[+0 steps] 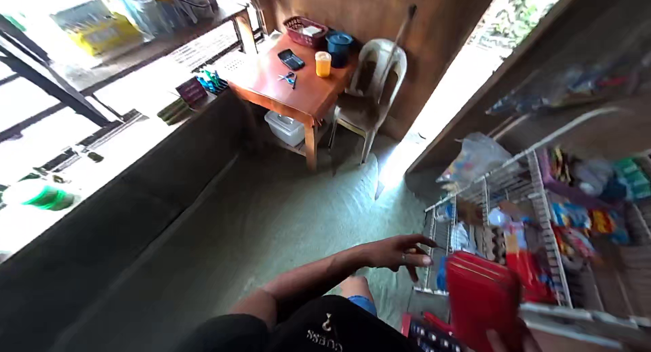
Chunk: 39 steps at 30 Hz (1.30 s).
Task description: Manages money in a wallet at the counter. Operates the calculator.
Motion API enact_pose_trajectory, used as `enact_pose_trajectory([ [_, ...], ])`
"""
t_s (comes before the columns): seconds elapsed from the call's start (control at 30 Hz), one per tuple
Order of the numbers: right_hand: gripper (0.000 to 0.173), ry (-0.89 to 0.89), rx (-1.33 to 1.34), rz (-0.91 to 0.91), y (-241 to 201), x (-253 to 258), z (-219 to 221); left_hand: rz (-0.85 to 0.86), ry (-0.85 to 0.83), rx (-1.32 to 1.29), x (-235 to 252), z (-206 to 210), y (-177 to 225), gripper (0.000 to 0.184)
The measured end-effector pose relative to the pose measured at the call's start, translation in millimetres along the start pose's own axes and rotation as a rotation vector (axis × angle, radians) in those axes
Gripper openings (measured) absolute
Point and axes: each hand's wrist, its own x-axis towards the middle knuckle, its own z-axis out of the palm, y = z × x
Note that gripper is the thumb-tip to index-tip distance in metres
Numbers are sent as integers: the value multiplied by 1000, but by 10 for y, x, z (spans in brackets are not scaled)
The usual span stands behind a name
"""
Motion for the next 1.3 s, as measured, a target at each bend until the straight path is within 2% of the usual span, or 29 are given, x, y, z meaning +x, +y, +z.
enact_pose_trajectory([
  [0.07, 41, -183, 1, -69, 278, 778, 554, -82, 115, -51, 117, -567, -52, 52],
  [0.2, 43, -482, -32, -222, 664, 2266, 1780, -277, 434, -57, 265, -1689, -139, 58],
  [0.37, 40, -962, -151, -372, 480, 3881, 3375, -558, 803, -200, 287, -2939, -159, 75],
  [0.5, 42, -1344, -287, -592, 245, 4818, 4705, -568, 1030, -369, 284, -3798, -264, 68],
  [0.63, 43, -1473, -290, -725, 182, 5474, 6102, -528, 1219, -441, 297, -4893, -457, 63],
  [0.83, 45, -1501, -356, -703, 22, 6356, 7937, -298, 1352, -604, 349, -6750, -593, 51],
  [0.93, 44, -1554, -385, -695, 9, 6731, 8685, -326, 1375, -628, 382, -7451, -602, 53],
  [1.0, 42, -1579, -390, -695, 29, 6941, 9141, -377, 1458, -624, 433, -7889, -696, 55],
  [1.1, 42, -1586, -337, -743, 40, 7232, 9720, -407, 1617, -559, 514, -8413, -798, 61],
  [1.2, 43, -1596, -247, -871, 179, 7415, 10157, -453, 1722, -490, 608, -8692, -990, 71],
  [1.3, 48, -1810, -408, -935, 0, 7625, 10436, -585, 1839, -509, 783, -8803, -939, 71],
])
